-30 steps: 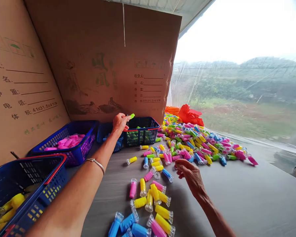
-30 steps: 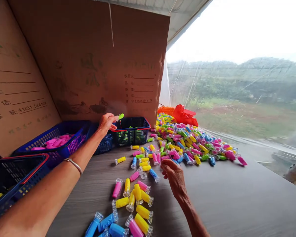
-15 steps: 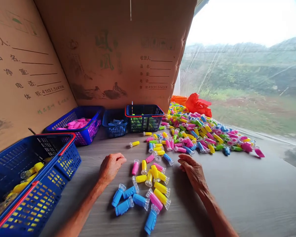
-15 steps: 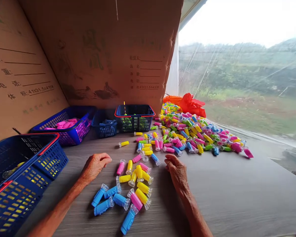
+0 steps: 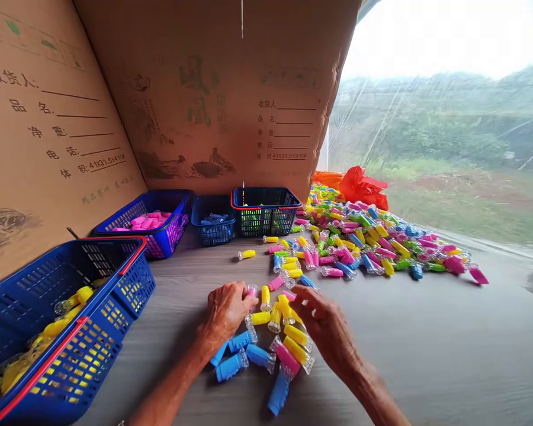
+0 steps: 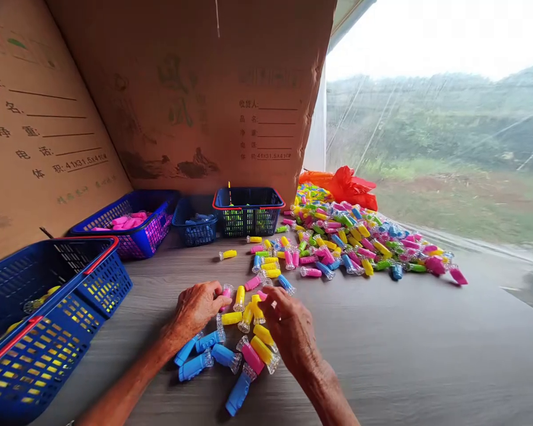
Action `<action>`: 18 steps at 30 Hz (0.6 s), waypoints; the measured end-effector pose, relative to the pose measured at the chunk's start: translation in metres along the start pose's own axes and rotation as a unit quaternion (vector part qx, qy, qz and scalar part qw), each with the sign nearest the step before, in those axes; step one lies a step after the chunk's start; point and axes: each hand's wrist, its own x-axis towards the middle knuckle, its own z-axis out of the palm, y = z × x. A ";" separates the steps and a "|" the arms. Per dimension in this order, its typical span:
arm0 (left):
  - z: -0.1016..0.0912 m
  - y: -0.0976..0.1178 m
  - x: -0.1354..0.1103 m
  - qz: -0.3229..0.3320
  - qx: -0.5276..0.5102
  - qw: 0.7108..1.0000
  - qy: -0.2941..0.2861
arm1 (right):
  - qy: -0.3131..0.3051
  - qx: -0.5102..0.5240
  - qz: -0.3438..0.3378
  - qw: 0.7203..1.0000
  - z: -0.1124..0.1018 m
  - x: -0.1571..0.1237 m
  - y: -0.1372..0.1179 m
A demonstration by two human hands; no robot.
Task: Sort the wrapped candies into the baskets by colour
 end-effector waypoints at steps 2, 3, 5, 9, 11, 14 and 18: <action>0.006 0.002 0.000 0.011 0.000 1.000 0.005 | -0.027 -0.116 -0.027 0.992 0.010 -0.004 -0.006; 0.009 0.002 0.000 0.013 -0.006 1.000 0.011 | -0.034 -0.169 -0.034 0.984 0.015 -0.004 -0.007; 0.012 0.003 -0.001 0.014 -0.028 0.999 0.024 | -0.049 -0.246 -0.034 0.967 0.024 -0.003 -0.004; 0.010 -0.002 0.001 -0.018 -0.117 0.993 0.030 | -0.060 -0.317 -0.038 0.946 0.034 0.002 0.007; 0.008 -0.007 0.004 -0.037 -0.188 0.981 0.025 | -0.043 -0.331 -0.058 0.941 0.037 0.001 0.013; 0.009 -0.015 0.009 -0.050 -0.294 0.954 0.017 | -0.021 -0.335 -0.107 0.936 0.041 -0.001 0.022; 0.018 -0.022 0.017 -0.062 -0.429 0.901 0.011 | -0.002 -0.352 -0.156 0.923 0.047 0.000 0.030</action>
